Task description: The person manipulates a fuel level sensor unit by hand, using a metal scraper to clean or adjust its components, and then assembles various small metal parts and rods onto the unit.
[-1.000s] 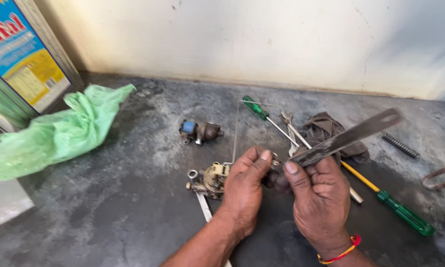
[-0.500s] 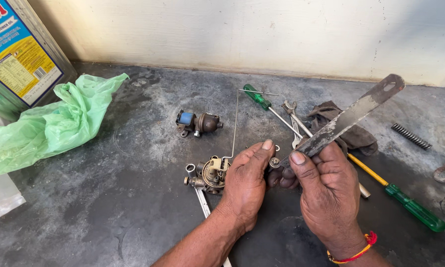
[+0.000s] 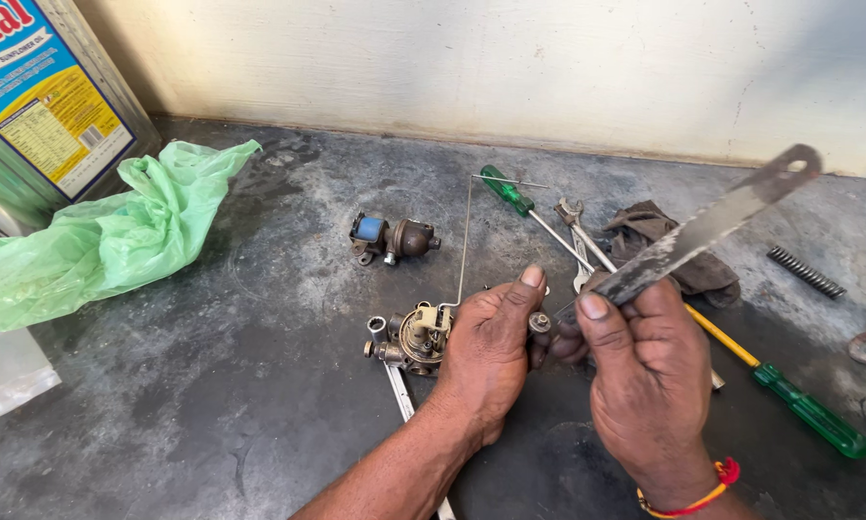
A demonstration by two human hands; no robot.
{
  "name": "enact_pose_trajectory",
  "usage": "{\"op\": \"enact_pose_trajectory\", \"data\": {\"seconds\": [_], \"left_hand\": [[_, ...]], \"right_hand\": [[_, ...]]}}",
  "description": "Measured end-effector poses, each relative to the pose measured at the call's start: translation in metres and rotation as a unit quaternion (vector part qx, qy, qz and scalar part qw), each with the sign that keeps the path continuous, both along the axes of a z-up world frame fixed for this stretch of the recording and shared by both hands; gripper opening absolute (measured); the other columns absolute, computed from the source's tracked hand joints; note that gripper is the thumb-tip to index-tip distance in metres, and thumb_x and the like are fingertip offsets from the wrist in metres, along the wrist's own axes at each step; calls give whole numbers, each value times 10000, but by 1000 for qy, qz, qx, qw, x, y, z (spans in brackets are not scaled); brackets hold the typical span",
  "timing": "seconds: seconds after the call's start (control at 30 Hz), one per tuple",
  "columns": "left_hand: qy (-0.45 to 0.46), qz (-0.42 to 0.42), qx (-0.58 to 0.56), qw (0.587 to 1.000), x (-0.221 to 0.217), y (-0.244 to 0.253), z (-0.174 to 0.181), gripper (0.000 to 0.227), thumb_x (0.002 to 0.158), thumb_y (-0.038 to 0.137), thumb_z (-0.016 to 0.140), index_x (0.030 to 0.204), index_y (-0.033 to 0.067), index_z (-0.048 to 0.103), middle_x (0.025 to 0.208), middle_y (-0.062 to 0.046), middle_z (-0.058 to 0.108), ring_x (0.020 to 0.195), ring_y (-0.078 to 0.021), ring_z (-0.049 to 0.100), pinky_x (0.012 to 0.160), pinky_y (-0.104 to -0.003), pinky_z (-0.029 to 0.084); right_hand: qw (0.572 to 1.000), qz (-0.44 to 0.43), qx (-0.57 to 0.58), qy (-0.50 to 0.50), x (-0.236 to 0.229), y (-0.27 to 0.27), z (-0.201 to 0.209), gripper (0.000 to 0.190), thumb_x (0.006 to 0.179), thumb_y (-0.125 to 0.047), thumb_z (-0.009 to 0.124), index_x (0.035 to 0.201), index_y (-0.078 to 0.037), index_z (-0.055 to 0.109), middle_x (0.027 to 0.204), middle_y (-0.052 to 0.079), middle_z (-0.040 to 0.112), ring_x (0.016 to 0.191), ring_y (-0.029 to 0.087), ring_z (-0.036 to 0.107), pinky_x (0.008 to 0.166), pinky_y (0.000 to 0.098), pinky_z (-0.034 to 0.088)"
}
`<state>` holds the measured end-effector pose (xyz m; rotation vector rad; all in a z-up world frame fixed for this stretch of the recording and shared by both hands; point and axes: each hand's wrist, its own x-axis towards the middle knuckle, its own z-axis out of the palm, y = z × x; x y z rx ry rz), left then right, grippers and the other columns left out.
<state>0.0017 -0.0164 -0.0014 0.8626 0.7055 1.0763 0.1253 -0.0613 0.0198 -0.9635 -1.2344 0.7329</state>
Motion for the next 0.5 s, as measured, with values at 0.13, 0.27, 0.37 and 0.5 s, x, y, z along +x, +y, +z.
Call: {"op": "enact_pose_trajectory", "data": {"seconds": [0.13, 0.27, 0.37, 0.5], "left_hand": [[15, 4, 2, 1000, 3, 1, -3, 449, 1003, 525, 563, 846, 109, 623, 686, 37, 504, 630, -74, 445, 560, -263, 398], [25, 11, -13, 1000, 4, 1, -2, 446, 989, 525, 583, 846, 104, 618, 692, 43, 485, 632, -74, 418, 547, -272, 381], [26, 3, -21, 999, 4, 1, -2, 460, 986, 524, 591, 837, 91, 632, 685, 34, 501, 631, -76, 433, 553, -266, 390], [8, 4, -27, 1000, 5, 0, -2, 452, 985, 511, 594, 865, 80, 661, 679, 32, 511, 612, -84, 407, 531, -271, 349]], "right_hand": [[999, -19, -21, -40, 1, 1, 0, 117, 1040, -127, 606, 1068, -14, 597, 835, 34, 657, 711, 77, 630, 651, 234, 553], [996, -34, -36, -78, 0, 0, 2, 144, 1030, -139, 619, 1093, -10, 623, 831, 27, 654, 718, 74, 624, 647, 233, 542], [993, -44, -23, -104, -2, -1, 2, 148, 1037, -140, 626, 1101, -6, 627, 841, 25, 653, 731, 70, 620, 655, 229, 533], [980, -80, -5, -184, -2, -3, 3, 142, 1021, -133, 642, 1080, -5, 633, 843, 26, 684, 729, 70, 653, 659, 230, 546]]}}
